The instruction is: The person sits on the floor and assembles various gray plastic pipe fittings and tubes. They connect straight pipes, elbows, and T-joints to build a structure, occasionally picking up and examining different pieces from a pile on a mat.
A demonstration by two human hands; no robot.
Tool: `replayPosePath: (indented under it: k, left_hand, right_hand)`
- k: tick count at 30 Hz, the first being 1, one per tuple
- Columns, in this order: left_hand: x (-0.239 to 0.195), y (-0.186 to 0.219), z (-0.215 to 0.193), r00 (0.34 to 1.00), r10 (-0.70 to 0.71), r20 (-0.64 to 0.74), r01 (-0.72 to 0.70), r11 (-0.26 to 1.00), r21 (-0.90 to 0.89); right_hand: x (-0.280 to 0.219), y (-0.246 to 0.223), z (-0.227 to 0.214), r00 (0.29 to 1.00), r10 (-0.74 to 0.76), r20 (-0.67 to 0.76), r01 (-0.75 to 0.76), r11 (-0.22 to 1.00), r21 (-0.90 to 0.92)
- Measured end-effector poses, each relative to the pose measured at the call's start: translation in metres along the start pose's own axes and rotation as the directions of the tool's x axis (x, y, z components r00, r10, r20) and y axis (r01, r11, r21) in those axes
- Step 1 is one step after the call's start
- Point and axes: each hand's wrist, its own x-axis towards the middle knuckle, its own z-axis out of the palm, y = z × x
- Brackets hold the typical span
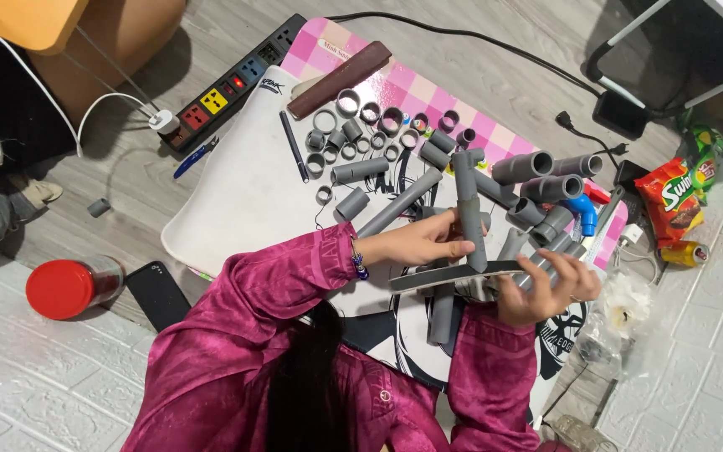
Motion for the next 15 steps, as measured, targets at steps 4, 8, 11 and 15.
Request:
replayPosePath:
  k: [4, 8, 11, 15]
  left_hand:
    - [-0.001, -0.001, 0.004, 0.999, -0.004, -0.041, 0.003, 1.000, -0.027]
    - [0.000, 0.001, 0.005, 0.999, -0.002, -0.036, 0.001, 0.999, -0.044]
    - [-0.001, 0.000, 0.003, 0.998, 0.001, -0.056, -0.003, 0.999, -0.050]
    - [0.002, 0.024, 0.003, 0.986, -0.033, -0.163, 0.038, 0.999, 0.031]
  right_hand:
    - [-0.001, 0.002, 0.000, 1.000, 0.026, -0.017, -0.026, 0.999, -0.034]
    - [-0.002, -0.011, 0.008, 0.999, 0.049, -0.008, -0.049, 0.998, 0.048]
    - [-0.001, -0.010, 0.007, 0.996, 0.091, -0.019, -0.090, 0.995, 0.041]
    - [-0.004, 0.001, 0.002, 0.984, 0.175, -0.021, -0.174, 0.983, 0.051]
